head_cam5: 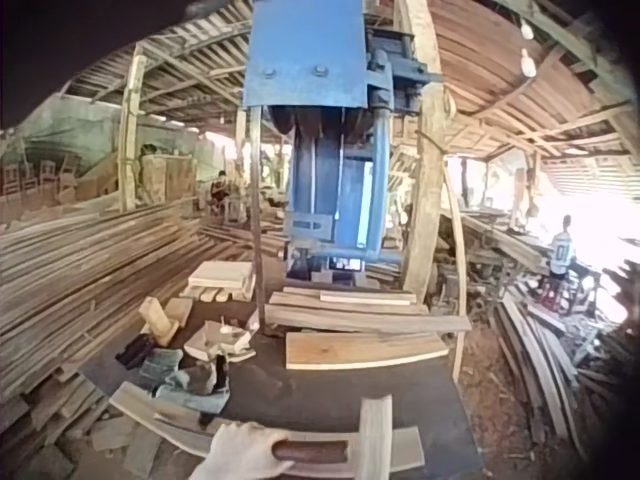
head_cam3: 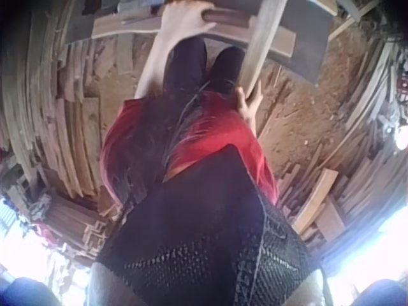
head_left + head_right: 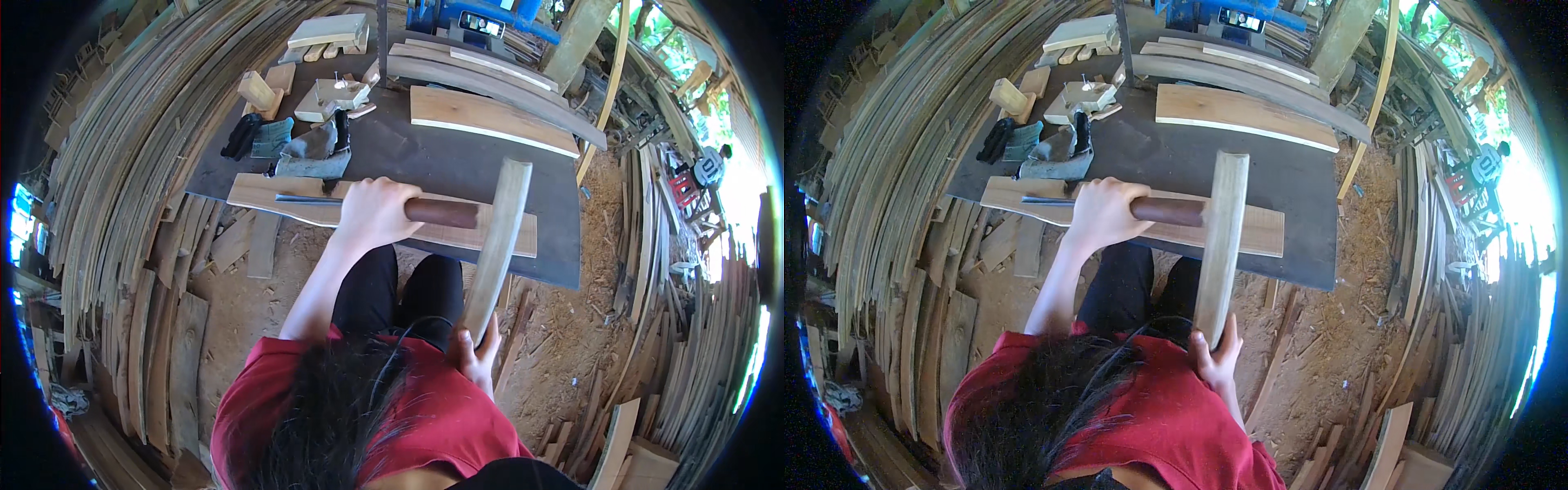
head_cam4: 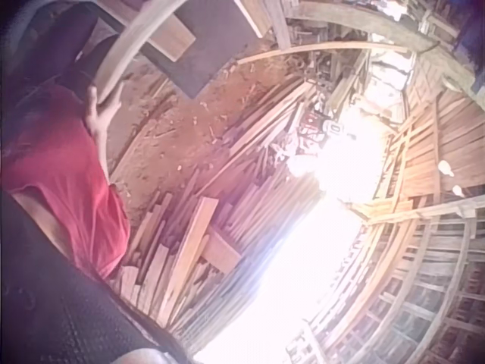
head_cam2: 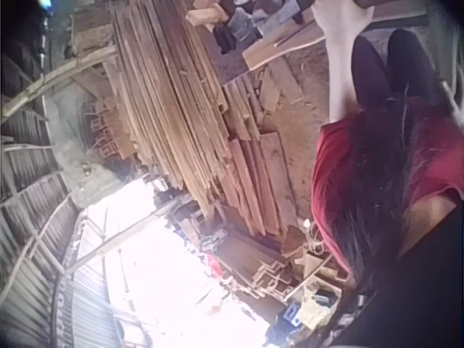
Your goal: The person smooths a long wooden plank with a sanding block, then uses a chisel and a wooden mallet to carve and shape the wood on a workbench. The person repeatedly strikes the chisel to remove material from the plank.
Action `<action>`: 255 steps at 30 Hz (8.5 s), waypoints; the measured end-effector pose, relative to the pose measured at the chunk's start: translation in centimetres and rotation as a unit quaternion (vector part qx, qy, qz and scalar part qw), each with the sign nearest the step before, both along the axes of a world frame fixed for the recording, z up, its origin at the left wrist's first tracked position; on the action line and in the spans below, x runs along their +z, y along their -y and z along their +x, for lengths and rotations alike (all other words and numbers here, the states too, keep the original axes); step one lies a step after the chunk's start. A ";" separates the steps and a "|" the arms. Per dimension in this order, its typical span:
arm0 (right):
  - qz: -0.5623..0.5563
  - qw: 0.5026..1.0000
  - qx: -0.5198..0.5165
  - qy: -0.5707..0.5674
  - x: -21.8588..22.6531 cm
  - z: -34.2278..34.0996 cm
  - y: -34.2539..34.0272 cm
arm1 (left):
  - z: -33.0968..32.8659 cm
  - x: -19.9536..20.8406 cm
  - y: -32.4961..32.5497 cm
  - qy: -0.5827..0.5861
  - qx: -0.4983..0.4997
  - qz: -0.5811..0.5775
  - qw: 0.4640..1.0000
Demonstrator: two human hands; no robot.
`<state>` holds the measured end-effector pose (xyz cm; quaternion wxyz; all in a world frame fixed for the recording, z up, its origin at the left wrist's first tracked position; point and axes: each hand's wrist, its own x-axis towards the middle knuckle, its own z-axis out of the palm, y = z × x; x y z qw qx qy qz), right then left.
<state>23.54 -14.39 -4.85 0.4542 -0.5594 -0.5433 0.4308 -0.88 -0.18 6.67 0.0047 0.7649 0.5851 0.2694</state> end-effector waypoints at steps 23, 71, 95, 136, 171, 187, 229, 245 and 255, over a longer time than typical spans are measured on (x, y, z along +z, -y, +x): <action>0.036 0.991 -0.007 -0.128 2.3 -4.9 -2.0 | -5.8 0.0 0.3 -0.013 0.030 -0.037 0.999; 0.175 0.949 -0.263 -0.006 4.5 8.8 -0.2 | 13.0 1.3 3.2 -0.001 -0.289 -0.072 0.955; 0.043 0.980 -0.151 -0.119 4.8 8.9 4.4 | 13.7 1.0 0.8 0.000 -0.201 -0.102 0.974; 0.012 0.970 -0.126 -0.207 5.6 4.0 1.1 | 4.3 -0.1 0.8 -0.015 -0.078 -0.061 0.995; -0.022 0.995 0.079 -0.062 5.5 -1.6 -1.2 | -5.6 0.1 0.4 0.018 -0.009 0.015 1.000; 0.042 0.992 0.071 -0.094 6.3 -3.3 -3.4 | -7.7 -0.2 0.5 0.006 0.020 0.003 1.000; 0.085 0.929 -0.348 -0.095 6.1 11.4 2.4 | 18.7 3.1 2.5 0.038 -0.349 -0.106 0.930; 0.177 0.881 -0.362 -0.247 6.6 13.8 3.1 | 20.7 1.6 0.1 0.060 -0.255 -0.098 0.960; 0.077 0.946 -0.295 -0.113 5.7 13.7 4.0 | 19.5 0.7 -0.7 0.053 -0.227 -0.073 0.970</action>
